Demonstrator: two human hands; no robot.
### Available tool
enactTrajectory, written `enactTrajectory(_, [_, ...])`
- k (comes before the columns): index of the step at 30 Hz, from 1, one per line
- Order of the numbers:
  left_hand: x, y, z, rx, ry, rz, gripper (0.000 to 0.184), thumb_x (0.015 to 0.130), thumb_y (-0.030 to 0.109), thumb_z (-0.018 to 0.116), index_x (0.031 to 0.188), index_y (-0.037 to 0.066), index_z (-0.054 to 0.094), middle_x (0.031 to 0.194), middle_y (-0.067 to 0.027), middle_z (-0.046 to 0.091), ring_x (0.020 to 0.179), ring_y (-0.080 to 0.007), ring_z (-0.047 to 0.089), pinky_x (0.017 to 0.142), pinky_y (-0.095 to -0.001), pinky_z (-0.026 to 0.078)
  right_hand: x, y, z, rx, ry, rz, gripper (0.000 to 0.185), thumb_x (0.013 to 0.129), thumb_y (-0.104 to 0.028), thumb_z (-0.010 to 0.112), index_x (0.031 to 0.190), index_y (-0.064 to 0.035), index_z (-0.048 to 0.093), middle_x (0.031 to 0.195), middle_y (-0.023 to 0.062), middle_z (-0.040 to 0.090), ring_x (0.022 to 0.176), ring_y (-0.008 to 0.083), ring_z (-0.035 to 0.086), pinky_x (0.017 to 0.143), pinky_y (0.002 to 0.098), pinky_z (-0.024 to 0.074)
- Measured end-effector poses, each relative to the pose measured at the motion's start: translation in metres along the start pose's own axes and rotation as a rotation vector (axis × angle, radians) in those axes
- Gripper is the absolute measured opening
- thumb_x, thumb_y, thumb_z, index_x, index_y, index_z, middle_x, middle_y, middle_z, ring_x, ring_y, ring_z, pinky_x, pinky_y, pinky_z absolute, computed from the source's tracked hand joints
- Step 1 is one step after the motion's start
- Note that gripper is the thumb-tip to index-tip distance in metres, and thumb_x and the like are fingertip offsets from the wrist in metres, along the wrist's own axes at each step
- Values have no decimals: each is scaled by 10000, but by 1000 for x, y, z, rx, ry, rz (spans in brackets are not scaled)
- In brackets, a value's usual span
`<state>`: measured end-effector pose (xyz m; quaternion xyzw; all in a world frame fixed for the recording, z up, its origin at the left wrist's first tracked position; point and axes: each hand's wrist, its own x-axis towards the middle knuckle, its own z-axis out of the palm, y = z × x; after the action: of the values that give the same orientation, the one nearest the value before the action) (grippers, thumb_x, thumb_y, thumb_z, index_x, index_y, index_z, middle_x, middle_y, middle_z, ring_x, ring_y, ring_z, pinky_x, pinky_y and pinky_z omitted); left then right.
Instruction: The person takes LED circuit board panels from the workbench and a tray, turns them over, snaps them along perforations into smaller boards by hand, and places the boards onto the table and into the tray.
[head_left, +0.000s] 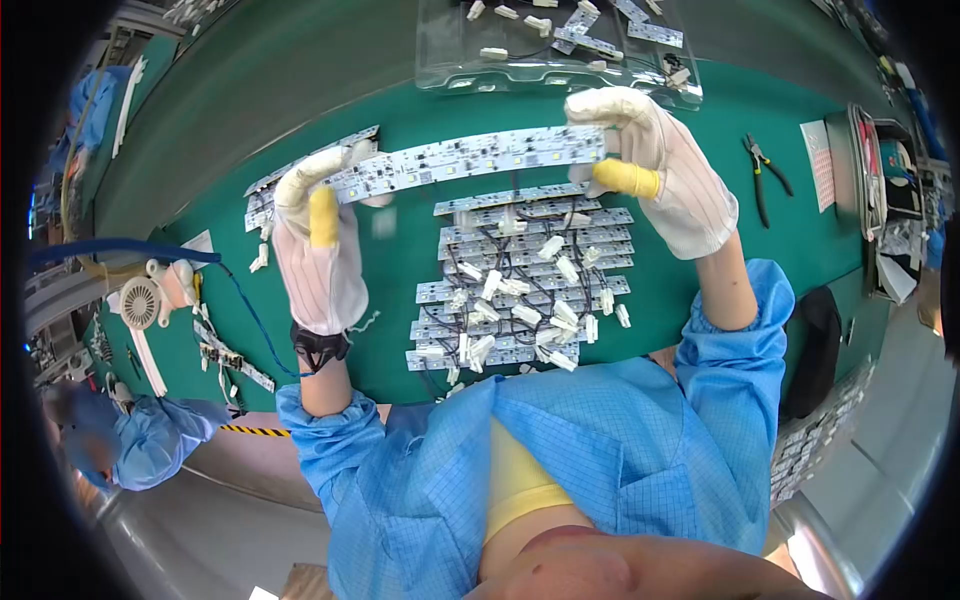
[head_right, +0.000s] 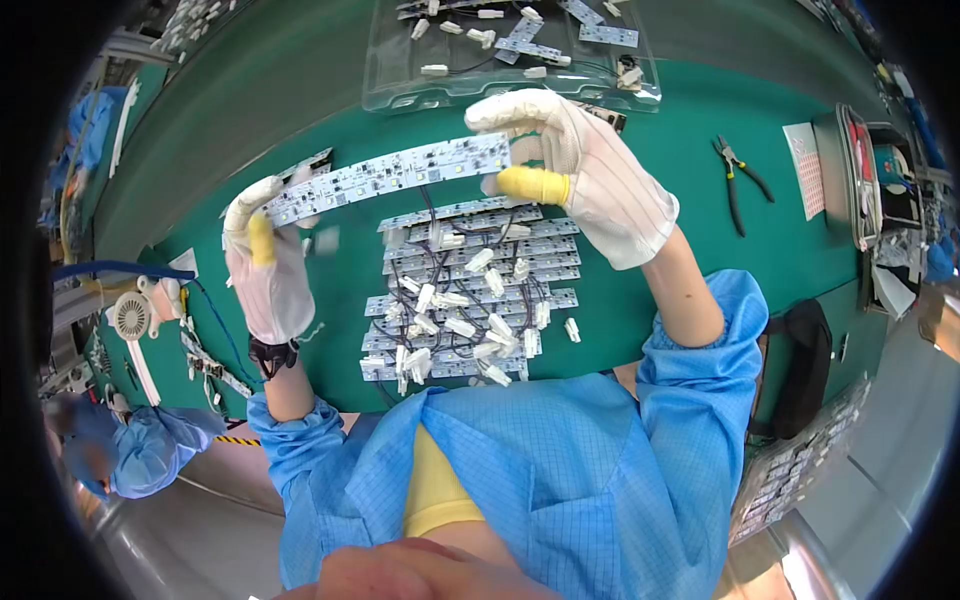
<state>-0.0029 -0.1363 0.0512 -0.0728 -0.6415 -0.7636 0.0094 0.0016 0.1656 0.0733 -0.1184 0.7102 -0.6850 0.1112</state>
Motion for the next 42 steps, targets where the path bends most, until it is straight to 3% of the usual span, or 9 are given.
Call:
enactTrajectory(5, [46,20,-93,979,199,141,204,896,53,520,1081,-3,584,994,-85,633,896,-109,585,701,-227,446,3,11,-6,-198,13,-72,423,798,-117,680,1191,-54,535,1097,92,576,882,177,606,714,293,492])
enactTrajectory(7, [63,14,-130,613,315,-237,249,848,32,537,1088,-8,590,967,-73,639,909,-150,597,741,-235,452,5,27,-16,-609,-67,-109,284,818,-113,651,1096,-82,601,1119,59,582,914,169,604,731,285,488])
enactTrajectory(13, [57,8,-111,1798,302,538,333,786,-6,574,1054,170,663,1022,-146,643,991,-303,592,930,-380,420,6,48,-9,-1093,-104,-354,100,751,-46,620,848,-54,598,880,84,597,806,282,576,741,352,472])
enactTrajectory(21, [6,3,10,490,-147,282,393,751,-161,511,1099,4,593,1051,-126,638,920,-204,644,838,-303,501,4,32,-6,-1062,-218,-226,174,706,-93,691,856,-44,615,1033,62,608,918,272,578,794,355,479])
enactTrajectory(22, [2,1,18,475,-116,231,247,955,170,489,1087,-1,607,977,-107,670,895,-176,635,795,-275,477,6,36,-10,-1042,-222,-171,154,716,-68,678,852,-36,613,1023,73,613,905,271,586,781,348,487])
enactTrajectory(27, [5,-9,23,421,59,119,592,941,493,431,1275,6,466,1075,-140,625,901,-179,598,801,-300,474,8,16,-7,-716,-9,-243,137,741,13,639,871,-13,602,979,109,627,880,273,608,754,341,511])
enactTrajectory(30, [4,-10,16,-282,-212,-142,766,913,607,362,1342,-27,330,1080,-178,609,934,-199,593,766,-335,497,-1,-3,11,-659,243,-391,192,751,-22,668,931,-21,603,959,111,629,906,272,613,805,373,517])
enactTrajectory(37, [-14,6,20,-69,-60,-283,401,935,267,542,1222,-11,498,995,-128,648,863,-181,631,780,-288,475,8,-9,12,-907,255,-673,495,756,-274,738,1158,-49,558,1020,108,626,953,217,601,872,351,472])
enactTrajectory(42, [-14,9,20,153,-138,-109,426,908,227,600,1235,-25,492,1049,-110,634,896,-135,609,813,-250,459,-7,-16,15,-162,200,54,465,843,-296,671,1163,12,532,831,82,613,622,90,587,591,202,466])
